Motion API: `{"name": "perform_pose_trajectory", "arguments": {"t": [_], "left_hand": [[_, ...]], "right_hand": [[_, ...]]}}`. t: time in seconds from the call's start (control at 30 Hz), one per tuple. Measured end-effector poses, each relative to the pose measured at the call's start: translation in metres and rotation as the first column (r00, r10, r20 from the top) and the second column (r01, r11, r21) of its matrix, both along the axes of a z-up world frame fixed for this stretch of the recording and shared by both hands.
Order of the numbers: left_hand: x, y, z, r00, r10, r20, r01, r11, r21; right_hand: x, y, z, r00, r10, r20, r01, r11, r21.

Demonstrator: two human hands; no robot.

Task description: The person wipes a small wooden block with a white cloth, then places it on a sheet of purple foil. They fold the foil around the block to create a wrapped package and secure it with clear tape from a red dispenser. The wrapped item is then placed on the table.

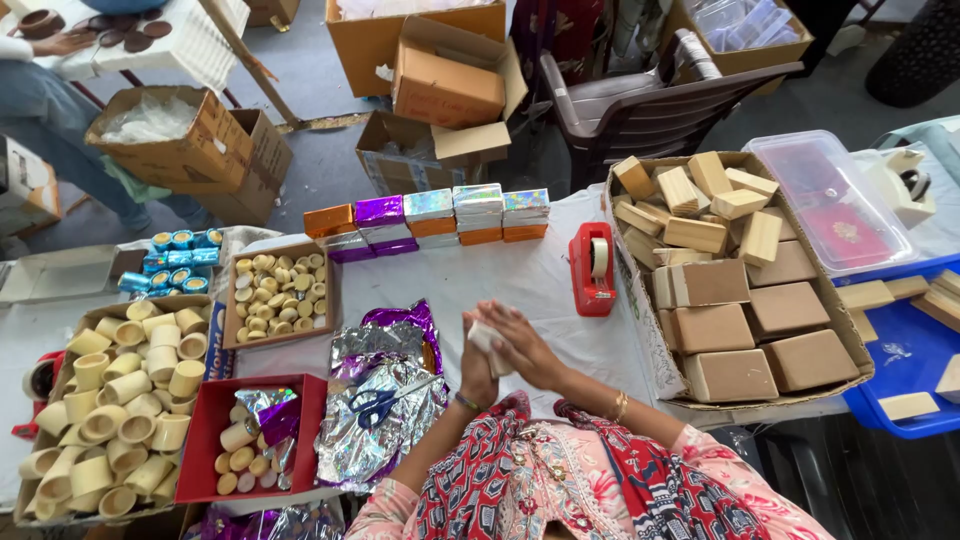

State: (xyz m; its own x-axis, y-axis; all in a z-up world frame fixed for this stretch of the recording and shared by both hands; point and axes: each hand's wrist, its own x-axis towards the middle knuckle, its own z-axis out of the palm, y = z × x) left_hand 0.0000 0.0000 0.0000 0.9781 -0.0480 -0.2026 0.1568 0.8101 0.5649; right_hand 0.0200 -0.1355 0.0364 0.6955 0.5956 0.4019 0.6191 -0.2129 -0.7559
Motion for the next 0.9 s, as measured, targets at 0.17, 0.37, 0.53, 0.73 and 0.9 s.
{"name": "perform_pose_trajectory", "arguments": {"t": [0.17,0.37,0.53,0.73,0.9], "left_hand": [[-0.003,-0.001,0.002,0.998,0.044,0.038,-0.049,0.989,0.140],[-0.005,0.001,-0.001,0.988,0.144,-0.057,-0.118,0.939,0.323],[-0.012,-0.007,-0.007,0.999,0.028,0.047,-0.040,0.960,0.276],[-0.012,0.005,0.004,0.976,0.211,-0.047,-0.182,0.921,0.345],[-0.008,-0.011,-0.025,0.998,0.031,0.045,-0.045,0.937,0.347]], "right_hand": [[0.003,-0.005,-0.016,0.995,-0.089,-0.053,0.092,0.994,0.066],[-0.002,-0.014,-0.044,0.978,-0.121,-0.168,0.164,0.948,0.272],[0.011,-0.015,-0.026,0.936,-0.282,-0.211,0.348,0.837,0.424],[-0.021,-0.015,-0.028,0.988,0.015,-0.154,0.064,0.867,0.495],[0.015,-0.008,0.008,0.938,-0.346,-0.022,0.332,0.878,0.344]]}}
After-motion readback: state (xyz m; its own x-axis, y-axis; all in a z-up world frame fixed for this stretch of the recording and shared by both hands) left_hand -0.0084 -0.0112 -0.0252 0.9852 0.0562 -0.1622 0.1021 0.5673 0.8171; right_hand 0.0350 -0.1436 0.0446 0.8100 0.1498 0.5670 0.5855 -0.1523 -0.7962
